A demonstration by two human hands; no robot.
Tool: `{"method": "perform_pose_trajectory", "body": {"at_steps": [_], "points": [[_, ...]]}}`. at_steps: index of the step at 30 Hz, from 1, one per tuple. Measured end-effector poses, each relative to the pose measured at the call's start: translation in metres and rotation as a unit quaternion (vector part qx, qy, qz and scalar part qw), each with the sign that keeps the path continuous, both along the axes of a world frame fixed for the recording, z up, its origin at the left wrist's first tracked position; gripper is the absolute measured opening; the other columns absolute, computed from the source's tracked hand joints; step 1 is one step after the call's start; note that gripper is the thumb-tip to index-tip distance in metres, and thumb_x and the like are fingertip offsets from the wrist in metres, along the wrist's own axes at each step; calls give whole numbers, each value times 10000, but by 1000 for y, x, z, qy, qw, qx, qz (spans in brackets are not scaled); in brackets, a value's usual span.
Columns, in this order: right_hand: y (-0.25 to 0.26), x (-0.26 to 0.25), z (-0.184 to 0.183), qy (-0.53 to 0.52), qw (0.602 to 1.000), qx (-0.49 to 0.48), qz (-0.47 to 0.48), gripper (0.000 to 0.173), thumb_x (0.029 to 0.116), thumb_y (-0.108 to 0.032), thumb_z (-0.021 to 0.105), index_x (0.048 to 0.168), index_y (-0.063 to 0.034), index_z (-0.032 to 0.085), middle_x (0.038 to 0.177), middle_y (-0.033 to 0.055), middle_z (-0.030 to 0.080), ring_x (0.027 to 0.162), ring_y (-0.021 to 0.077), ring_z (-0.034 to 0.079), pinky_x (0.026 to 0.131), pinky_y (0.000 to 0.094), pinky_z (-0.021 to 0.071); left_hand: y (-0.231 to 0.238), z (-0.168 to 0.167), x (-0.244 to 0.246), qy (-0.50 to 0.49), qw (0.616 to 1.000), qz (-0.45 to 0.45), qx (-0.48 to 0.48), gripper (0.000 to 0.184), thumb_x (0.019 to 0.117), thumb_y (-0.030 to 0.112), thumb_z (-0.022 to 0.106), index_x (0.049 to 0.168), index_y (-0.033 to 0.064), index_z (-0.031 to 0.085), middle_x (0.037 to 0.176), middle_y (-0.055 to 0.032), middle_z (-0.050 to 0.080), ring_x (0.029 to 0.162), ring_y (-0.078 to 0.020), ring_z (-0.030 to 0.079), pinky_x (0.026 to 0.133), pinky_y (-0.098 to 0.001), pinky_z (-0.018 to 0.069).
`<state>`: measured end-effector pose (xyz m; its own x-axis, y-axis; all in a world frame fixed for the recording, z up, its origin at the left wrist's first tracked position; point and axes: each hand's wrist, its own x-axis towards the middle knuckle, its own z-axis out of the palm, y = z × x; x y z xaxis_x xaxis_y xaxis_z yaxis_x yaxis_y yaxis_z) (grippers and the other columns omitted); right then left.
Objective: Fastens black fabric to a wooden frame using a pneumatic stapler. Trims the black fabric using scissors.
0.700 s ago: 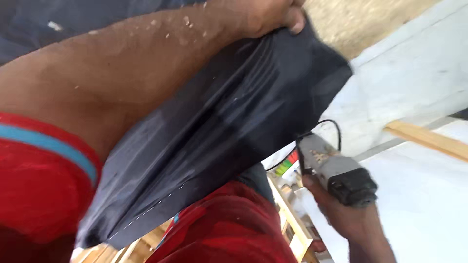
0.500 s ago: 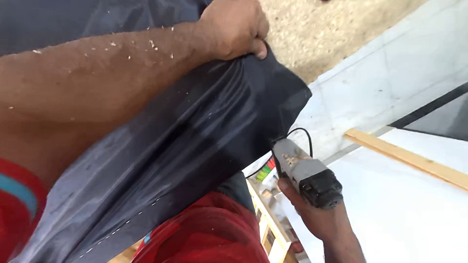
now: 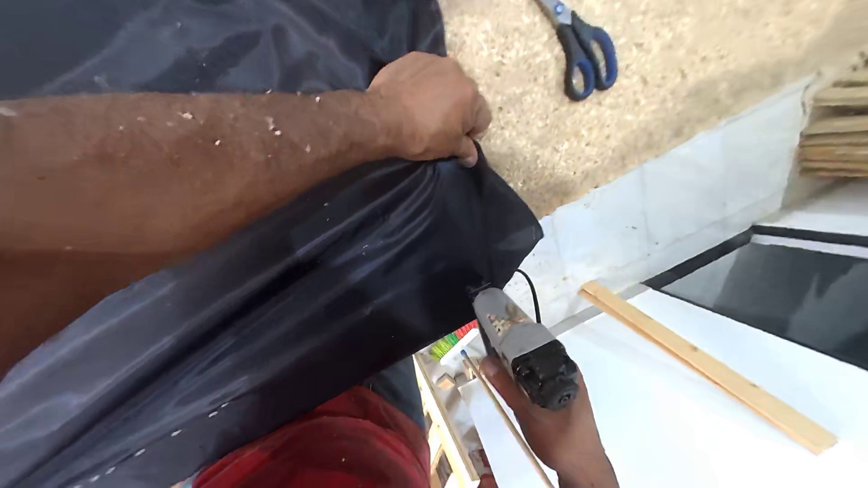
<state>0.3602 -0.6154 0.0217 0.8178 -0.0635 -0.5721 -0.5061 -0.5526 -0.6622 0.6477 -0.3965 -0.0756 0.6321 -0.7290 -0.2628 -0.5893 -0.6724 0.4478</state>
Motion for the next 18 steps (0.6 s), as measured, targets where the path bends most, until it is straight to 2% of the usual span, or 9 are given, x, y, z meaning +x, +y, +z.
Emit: {"method": "perform_pose_trajectory", "body": {"at_steps": [3,6,11,15,18], "points": [[-5,-2,-4,20,1000,7,0,470,846,-455,814,1075,-58,710,825,-12,733,673,89,699,624,295,630,3,-2,-1,-11,1000,-2,-16,364,963,512,603,903,161,681,852,-94,667,856,-348,672,701,-611,494],[-7,-2,-7,45,999,16,-20,472,841,-448,818,1031,-31,705,748,33,701,579,148,660,534,335,601,5,-2,-1,-10,1000,-4,-25,347,960,480,630,893,142,675,834,-90,654,841,-338,661,688,-598,493],[-8,2,-6,49,998,24,-15,490,843,-417,806,1087,-8,695,750,45,693,579,164,656,536,346,598,5,-4,0,-32,998,-14,-46,326,948,452,656,888,132,668,820,-75,636,816,-309,646,659,-554,484],[-2,-1,-1,34,998,43,17,430,859,-385,811,1033,-9,697,745,43,701,576,156,661,531,337,600,5,-2,-3,-43,998,-16,-36,321,945,447,655,873,135,664,800,-75,627,799,-312,645,638,-544,479],[2,-4,0,50,998,27,35,419,861,-407,801,1036,-38,704,760,21,712,597,139,675,551,330,610,3,-1,-3,-38,999,-9,-34,317,943,455,658,860,150,674,788,-67,633,786,-305,649,645,-550,489]]}}
